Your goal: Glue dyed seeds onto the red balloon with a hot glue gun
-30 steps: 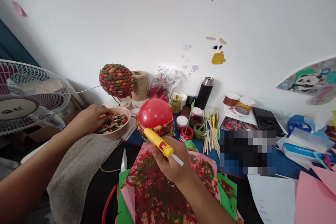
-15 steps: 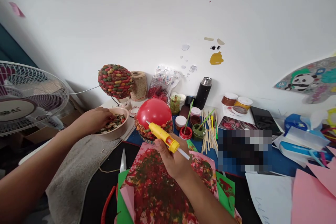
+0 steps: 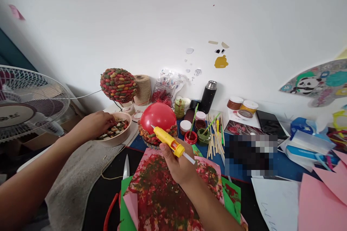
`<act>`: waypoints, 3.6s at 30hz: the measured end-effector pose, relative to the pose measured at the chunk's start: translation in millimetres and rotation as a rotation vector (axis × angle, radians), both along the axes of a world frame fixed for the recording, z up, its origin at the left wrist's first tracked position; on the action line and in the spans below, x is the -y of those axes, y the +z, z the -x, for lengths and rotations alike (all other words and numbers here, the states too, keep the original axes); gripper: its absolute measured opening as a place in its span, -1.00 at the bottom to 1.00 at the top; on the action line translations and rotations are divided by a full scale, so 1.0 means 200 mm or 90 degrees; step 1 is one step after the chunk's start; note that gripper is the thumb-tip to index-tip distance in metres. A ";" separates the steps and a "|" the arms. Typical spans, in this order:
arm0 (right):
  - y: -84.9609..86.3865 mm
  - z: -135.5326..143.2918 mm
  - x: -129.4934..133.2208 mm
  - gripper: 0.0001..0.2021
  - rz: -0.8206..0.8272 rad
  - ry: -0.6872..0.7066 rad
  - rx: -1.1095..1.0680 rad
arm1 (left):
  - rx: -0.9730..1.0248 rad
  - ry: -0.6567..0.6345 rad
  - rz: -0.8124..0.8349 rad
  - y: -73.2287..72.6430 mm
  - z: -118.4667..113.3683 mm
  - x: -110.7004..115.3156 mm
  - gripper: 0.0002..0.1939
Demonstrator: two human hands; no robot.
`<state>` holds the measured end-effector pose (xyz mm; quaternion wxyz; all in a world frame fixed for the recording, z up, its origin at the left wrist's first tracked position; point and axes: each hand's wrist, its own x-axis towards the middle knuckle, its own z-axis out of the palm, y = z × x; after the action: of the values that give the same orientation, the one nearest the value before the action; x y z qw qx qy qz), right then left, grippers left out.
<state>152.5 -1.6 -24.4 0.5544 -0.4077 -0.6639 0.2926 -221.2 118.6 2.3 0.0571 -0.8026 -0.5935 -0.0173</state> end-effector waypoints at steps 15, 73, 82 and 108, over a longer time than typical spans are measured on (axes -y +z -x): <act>-0.02 0.00 0.00 -0.46 -0.005 -0.005 0.029 | 0.448 0.055 0.001 0.11 -0.17 0.30 -0.57; 0.07 -0.05 -0.02 -0.31 0.148 0.003 -0.212 | 1.245 0.044 -0.011 0.09 -0.60 0.48 -0.60; 0.12 -0.07 -0.05 -0.28 0.162 0.017 -0.342 | 1.364 0.100 0.136 0.07 -0.72 0.50 -0.55; 0.05 0.00 -0.04 -0.80 0.109 -0.008 -0.106 | 1.270 0.014 0.387 0.02 -1.05 0.60 -0.56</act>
<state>153.1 6.6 -13.5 0.5725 -0.4319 -0.5859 0.3775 -11.9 -0.7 6.3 -0.6634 -0.3990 -0.3583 -0.5219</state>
